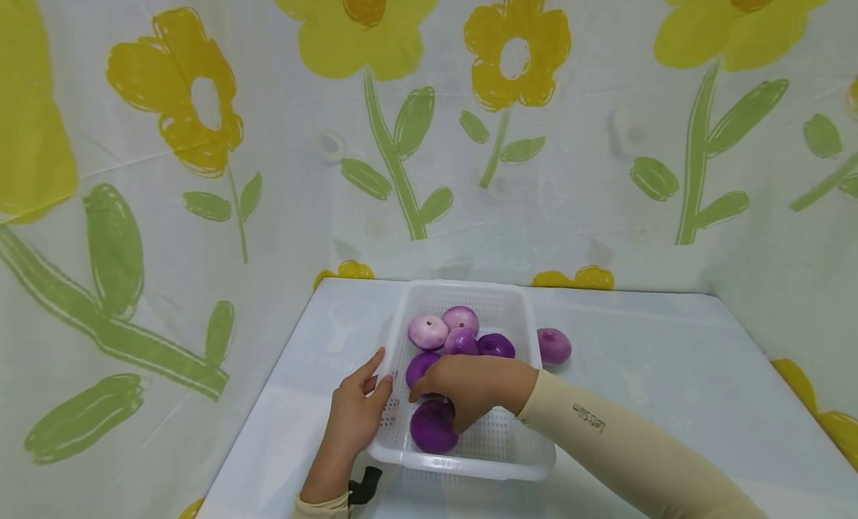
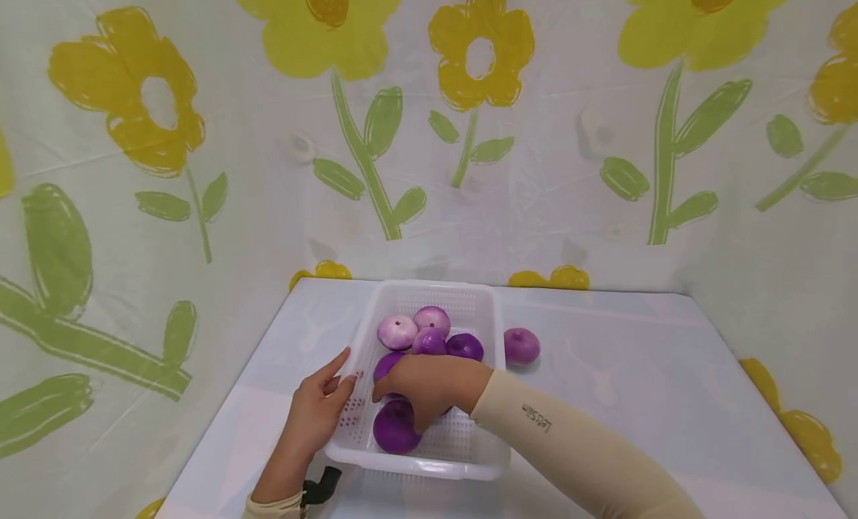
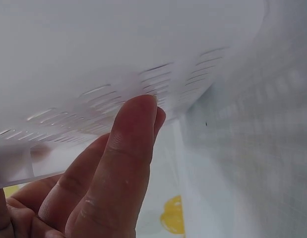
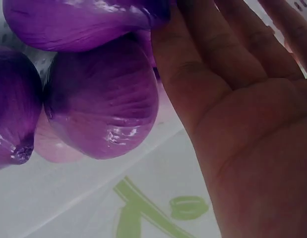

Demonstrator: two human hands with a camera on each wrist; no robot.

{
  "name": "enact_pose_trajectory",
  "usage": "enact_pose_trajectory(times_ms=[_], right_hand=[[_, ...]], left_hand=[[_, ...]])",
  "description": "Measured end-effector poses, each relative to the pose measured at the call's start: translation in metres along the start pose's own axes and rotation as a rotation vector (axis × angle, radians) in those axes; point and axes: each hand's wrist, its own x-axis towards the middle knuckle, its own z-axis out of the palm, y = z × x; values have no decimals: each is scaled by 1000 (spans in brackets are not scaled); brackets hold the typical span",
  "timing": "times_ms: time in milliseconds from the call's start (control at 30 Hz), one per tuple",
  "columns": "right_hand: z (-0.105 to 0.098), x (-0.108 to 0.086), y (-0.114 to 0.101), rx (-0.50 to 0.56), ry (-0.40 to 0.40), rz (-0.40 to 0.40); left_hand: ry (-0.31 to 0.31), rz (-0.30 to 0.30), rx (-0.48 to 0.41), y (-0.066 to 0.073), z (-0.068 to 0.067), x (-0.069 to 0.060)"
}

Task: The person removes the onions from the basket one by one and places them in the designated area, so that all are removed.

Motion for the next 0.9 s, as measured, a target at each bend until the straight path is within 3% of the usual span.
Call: enact_pose_trajectory(times_ms=[233, 567, 900], right_hand=[[3, 2, -3, -46, -17, -50], [11, 3, -10, -113, -7, -86], [9, 5, -11, -62, -39, -102]], left_hand=[[13, -20, 7, -3, 0, 0], [-3, 4, 2, -2, 1, 1], [7, 19, 11, -2, 0, 3]])
